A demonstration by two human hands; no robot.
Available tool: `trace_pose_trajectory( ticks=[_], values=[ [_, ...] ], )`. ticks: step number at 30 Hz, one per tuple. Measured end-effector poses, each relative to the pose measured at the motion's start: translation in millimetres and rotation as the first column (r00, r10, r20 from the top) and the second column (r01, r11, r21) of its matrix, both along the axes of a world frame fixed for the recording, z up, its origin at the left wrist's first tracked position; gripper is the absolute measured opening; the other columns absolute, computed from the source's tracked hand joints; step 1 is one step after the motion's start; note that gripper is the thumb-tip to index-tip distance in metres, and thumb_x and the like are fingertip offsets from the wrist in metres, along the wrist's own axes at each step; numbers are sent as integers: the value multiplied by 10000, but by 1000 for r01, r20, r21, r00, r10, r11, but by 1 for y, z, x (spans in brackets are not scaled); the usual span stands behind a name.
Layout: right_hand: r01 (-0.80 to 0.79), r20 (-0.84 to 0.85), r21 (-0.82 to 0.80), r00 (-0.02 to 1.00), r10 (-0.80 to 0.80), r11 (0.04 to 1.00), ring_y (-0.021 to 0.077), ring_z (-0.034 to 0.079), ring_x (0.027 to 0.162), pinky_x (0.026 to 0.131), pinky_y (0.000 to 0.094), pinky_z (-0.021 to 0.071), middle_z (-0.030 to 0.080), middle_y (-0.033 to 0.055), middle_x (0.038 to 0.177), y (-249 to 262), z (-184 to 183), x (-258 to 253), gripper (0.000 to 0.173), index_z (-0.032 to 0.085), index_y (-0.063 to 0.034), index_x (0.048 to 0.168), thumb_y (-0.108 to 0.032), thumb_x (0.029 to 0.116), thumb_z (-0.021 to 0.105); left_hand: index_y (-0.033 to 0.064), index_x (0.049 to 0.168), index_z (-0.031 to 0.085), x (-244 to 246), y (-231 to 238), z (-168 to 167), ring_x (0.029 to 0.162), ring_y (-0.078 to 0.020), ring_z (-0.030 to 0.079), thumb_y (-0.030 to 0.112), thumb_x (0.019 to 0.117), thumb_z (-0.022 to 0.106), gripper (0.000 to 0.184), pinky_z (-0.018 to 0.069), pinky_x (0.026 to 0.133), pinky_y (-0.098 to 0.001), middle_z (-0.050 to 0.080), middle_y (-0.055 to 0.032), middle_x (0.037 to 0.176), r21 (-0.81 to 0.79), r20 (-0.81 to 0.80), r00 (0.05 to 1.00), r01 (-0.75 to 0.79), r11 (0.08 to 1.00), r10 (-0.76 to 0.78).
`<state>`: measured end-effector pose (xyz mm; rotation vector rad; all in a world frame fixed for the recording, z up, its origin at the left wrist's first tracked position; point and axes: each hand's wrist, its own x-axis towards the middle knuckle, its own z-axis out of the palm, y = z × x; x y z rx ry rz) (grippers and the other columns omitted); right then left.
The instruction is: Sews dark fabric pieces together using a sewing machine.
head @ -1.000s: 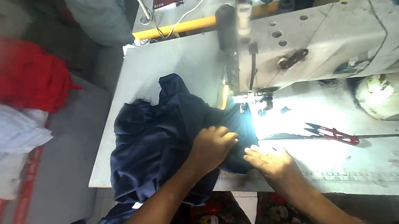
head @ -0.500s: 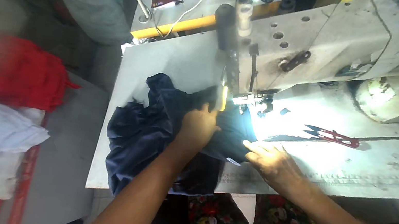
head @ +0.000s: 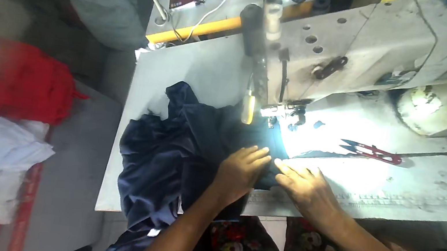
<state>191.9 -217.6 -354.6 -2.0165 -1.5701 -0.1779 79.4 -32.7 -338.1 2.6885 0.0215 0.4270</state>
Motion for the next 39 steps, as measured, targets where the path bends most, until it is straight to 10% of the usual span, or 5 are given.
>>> trace_pose_trajectory(
  ticks=[31, 39],
  values=[
    [9, 46, 47, 999, -11, 999, 300, 701, 1164, 913, 512, 528, 756, 116, 1192, 27, -5, 28, 189, 783, -78, 979, -37, 947, 601, 103, 1199, 763, 30, 18, 1, 1235, -353, 650, 58, 972, 604, 281, 488, 1028, -604, 729, -80, 1259, 62, -1, 999, -47, 997, 47],
    [21, 57, 16, 998, -22, 1000, 284, 715, 1132, 916, 543, 514, 758, 104, 1191, 16, -2, 26, 233, 791, -90, 1045, -26, 944, 591, 116, 1309, 708, 24, -4, 3, 1293, -345, 614, 306, 1059, 462, 398, 414, 1040, -693, 661, -103, 1377, 109, -126, 983, -120, 987, 133]
  ],
)
